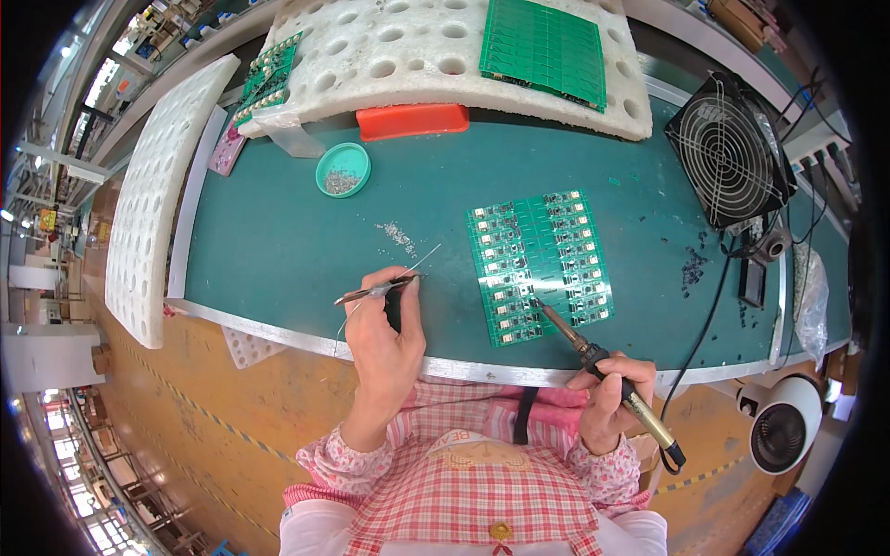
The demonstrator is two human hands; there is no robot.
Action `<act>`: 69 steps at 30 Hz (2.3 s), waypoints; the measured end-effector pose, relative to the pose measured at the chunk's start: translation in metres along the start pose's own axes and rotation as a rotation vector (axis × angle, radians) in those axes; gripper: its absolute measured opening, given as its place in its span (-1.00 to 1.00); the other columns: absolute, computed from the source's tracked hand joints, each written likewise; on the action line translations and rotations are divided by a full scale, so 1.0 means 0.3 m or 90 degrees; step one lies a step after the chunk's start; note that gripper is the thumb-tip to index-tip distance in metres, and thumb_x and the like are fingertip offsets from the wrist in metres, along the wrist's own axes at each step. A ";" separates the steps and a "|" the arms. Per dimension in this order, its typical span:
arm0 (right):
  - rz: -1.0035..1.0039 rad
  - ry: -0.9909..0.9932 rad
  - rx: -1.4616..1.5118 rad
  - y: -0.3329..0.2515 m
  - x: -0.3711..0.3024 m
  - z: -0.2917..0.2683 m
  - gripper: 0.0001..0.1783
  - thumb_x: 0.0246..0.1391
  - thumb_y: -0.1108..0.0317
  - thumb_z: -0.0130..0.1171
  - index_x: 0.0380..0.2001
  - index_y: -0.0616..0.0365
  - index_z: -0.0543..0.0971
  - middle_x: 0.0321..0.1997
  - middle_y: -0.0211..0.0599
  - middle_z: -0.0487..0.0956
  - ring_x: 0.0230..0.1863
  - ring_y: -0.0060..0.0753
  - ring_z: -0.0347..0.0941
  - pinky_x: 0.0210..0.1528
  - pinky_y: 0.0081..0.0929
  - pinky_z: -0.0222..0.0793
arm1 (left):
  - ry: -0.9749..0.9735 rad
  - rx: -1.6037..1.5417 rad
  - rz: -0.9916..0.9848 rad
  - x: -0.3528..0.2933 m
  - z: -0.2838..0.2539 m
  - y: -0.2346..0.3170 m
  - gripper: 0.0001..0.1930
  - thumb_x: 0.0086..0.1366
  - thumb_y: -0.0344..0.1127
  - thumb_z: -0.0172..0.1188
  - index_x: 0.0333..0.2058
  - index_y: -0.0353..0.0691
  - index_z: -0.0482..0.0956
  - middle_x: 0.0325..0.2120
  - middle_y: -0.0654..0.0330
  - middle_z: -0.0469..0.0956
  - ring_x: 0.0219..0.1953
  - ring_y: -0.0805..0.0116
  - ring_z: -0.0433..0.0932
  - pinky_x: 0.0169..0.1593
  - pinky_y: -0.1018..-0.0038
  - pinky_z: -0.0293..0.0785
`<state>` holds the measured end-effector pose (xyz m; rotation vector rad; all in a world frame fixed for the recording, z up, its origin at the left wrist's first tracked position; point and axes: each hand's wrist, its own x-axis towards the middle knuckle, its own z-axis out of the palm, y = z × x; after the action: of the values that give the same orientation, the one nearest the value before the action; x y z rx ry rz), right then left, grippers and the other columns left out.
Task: The person solders components onto a circuit board using a soldering iron, places the iron in a stand to handle components and solder wire with tweezers and by hand, and resumes soldering the board.
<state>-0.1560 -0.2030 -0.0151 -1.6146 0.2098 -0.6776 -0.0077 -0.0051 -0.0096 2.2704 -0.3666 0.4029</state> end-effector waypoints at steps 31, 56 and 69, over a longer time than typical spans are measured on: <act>-0.023 0.059 0.002 0.002 -0.023 0.003 -0.88 0.20 0.40 0.14 -0.28 0.25 0.52 -0.62 -0.28 0.61 -0.58 -0.46 0.57 -0.45 -0.54 0.45 | -0.157 -0.133 0.130 -0.112 0.027 0.140 -0.82 0.16 -0.63 0.25 -0.24 -0.36 0.55 -0.27 0.04 0.61 -0.26 0.15 0.59 -0.18 0.38 0.49; -0.056 0.060 0.011 0.012 -0.037 -0.012 -0.86 0.22 0.39 0.09 -0.25 0.24 0.49 -0.63 -0.25 0.60 -0.61 -0.46 0.53 -0.46 -0.53 0.41 | -0.163 -0.113 0.154 -0.102 0.027 0.151 -0.79 0.13 -0.65 0.26 -0.24 -0.34 0.54 -0.27 0.04 0.61 -0.26 0.12 0.58 -0.19 0.36 0.49; -0.145 0.072 0.043 0.019 -0.025 -0.007 -0.70 0.34 0.16 -0.01 -0.21 0.21 0.35 -0.65 -0.27 0.53 -0.65 -0.51 0.43 -0.54 -0.55 0.36 | -0.159 -0.112 0.144 -0.107 0.028 0.152 -0.79 0.14 -0.63 0.26 -0.23 -0.33 0.54 -0.28 0.05 0.62 -0.26 0.12 0.58 -0.19 0.35 0.48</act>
<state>-0.1619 -0.2019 -0.0226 -1.5501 0.0851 -0.9428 -0.0528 -0.0367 0.0022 2.1157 -0.7622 0.1904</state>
